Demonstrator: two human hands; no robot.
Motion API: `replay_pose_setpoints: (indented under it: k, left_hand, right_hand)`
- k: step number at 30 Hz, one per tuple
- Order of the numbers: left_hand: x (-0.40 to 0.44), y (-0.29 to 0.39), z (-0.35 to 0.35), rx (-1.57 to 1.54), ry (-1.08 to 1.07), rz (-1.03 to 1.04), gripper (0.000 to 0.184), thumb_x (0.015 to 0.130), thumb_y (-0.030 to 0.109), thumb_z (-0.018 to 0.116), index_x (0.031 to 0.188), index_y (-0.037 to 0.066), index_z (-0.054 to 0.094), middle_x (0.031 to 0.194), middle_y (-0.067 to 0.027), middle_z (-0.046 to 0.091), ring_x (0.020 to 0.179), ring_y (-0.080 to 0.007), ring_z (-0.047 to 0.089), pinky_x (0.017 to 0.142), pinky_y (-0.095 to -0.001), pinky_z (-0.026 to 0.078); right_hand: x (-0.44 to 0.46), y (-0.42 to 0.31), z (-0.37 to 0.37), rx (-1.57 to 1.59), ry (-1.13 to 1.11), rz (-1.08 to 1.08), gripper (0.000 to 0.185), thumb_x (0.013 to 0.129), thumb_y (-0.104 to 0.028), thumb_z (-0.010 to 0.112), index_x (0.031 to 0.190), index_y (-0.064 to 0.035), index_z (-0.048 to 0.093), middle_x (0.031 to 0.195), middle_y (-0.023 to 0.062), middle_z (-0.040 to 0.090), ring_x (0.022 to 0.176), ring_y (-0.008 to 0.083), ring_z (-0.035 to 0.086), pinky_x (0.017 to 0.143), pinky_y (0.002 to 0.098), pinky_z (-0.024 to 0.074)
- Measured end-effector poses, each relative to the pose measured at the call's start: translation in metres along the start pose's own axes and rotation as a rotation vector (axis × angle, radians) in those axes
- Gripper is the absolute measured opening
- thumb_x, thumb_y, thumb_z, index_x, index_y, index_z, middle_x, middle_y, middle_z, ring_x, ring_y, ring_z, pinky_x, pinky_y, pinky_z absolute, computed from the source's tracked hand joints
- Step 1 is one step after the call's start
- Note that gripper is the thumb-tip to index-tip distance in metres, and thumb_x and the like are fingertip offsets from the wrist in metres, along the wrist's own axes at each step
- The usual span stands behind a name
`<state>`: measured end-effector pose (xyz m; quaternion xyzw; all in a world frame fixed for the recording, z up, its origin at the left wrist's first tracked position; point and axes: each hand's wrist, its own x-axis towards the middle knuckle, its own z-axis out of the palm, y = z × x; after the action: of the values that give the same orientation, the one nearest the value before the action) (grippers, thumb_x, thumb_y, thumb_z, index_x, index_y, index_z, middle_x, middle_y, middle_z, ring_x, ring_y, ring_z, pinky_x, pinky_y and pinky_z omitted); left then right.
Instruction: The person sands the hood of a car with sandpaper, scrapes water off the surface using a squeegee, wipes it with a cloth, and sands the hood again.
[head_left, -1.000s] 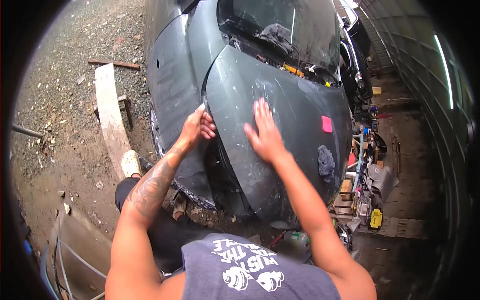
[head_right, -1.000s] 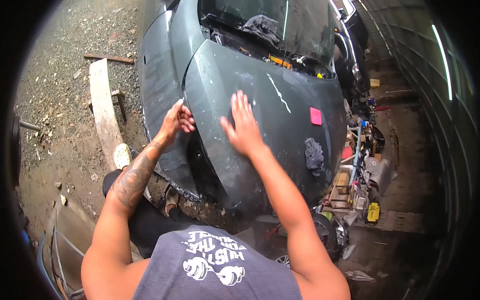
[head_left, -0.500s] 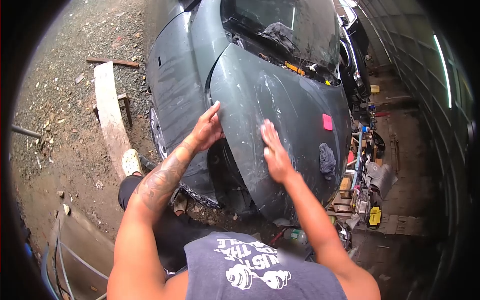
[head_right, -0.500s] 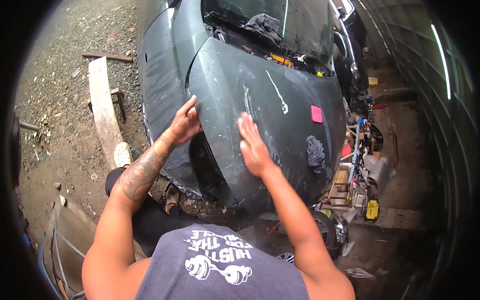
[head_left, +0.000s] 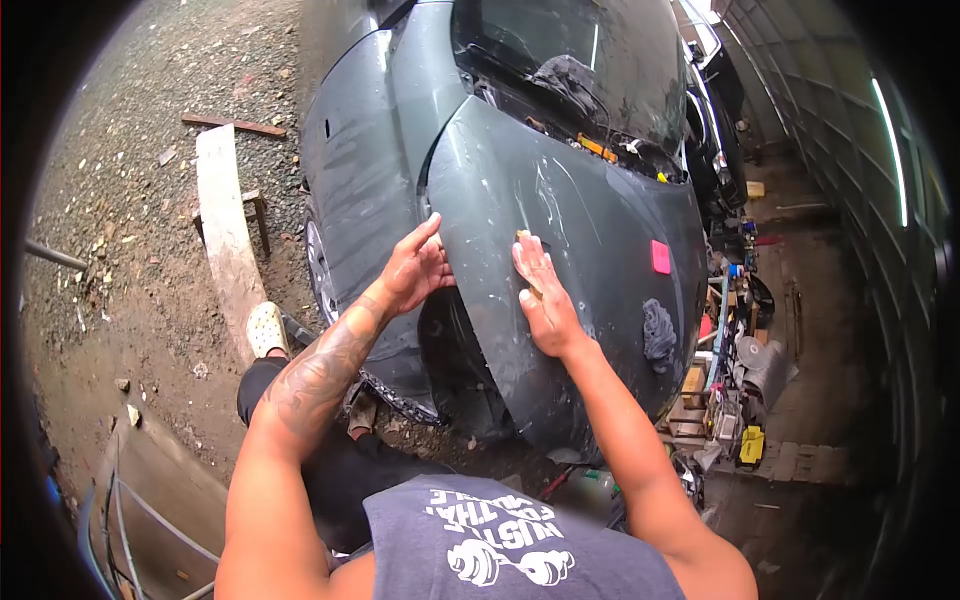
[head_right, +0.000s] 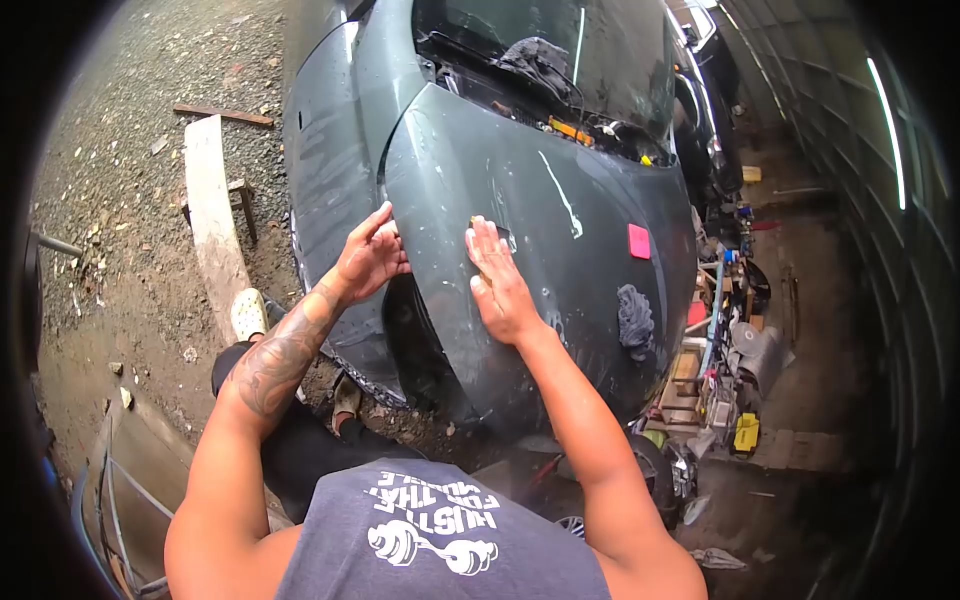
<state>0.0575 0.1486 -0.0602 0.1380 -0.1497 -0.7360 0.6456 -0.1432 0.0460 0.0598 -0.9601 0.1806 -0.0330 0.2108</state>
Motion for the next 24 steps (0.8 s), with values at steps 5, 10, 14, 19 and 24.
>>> replay_pose_setpoints:
  k: [5, 10, 14, 19, 24]
  left_hand:
    - [0.005, -0.002, -0.007, 0.05, 0.062, 0.013, 0.076, 0.097, 0.065, 0.035, 0.138, 0.003, 0.049, 0.133, -0.0123, 0.06, 0.115, -0.0224, 0.058, 0.102, -0.0369, 0.04]
    - [0.01, -0.011, -0.001, -0.021, 0.033, 0.037, 0.071, 0.098, 0.061, 0.037, 0.137, 0.004, 0.051, 0.13, -0.0118, 0.062, 0.112, -0.0199, 0.06, 0.099, -0.0366, 0.041]
    - [-0.002, -0.001, -0.007, 0.015, 0.001, 0.004, 0.07, 0.098, 0.061, 0.037, 0.139, 0.005, 0.048, 0.13, -0.0095, 0.062, 0.11, -0.0195, 0.06, 0.098, -0.0354, 0.042]
    - [-0.011, 0.003, -0.013, 0.071, 0.003, 0.044, 0.066, 0.099, 0.06, 0.034, 0.139, 0.009, 0.045, 0.129, -0.0061, 0.061, 0.104, -0.0161, 0.059, 0.098, -0.0336, 0.042]
    - [-0.004, -0.006, -0.012, 0.02, 0.057, 0.02, 0.06, 0.099, 0.057, 0.038, 0.133, 0.009, 0.052, 0.123, -0.0068, 0.064, 0.101, -0.0166, 0.06, 0.094, -0.0334, 0.042]
  right_hand:
    - [0.103, 0.034, -0.004, -0.126, 0.039, -0.123, 0.058, 0.097, -0.016, 0.038, 0.152, -0.0006, 0.03, 0.161, 0.0196, 0.02, 0.15, 0.0349, 0.015, 0.122, 0.0454, 0.0124]
    - [0.144, 0.045, -0.004, -0.088, 0.034, -0.108, 0.058, 0.097, -0.015, 0.039, 0.152, -0.0009, 0.029, 0.16, 0.0201, 0.021, 0.15, 0.0348, 0.014, 0.122, 0.0445, 0.0124]
    - [0.053, 0.015, -0.002, -0.026, 0.006, -0.04, 0.06, 0.095, -0.012, 0.039, 0.153, -0.0033, 0.029, 0.161, 0.0176, 0.021, 0.151, 0.0336, 0.013, 0.122, 0.0459, 0.0101]
    - [0.16, 0.051, -0.001, -0.129, 0.051, -0.177, 0.055, 0.097, -0.017, 0.038, 0.15, -0.002, 0.033, 0.159, 0.0195, 0.025, 0.15, 0.0345, 0.015, 0.122, 0.0447, 0.0117]
    - [0.191, 0.046, 0.001, -0.155, 0.04, -0.127, 0.057, 0.097, -0.016, 0.038, 0.151, -0.0006, 0.03, 0.159, 0.0217, 0.024, 0.149, 0.0367, 0.016, 0.122, 0.0449, 0.0135]
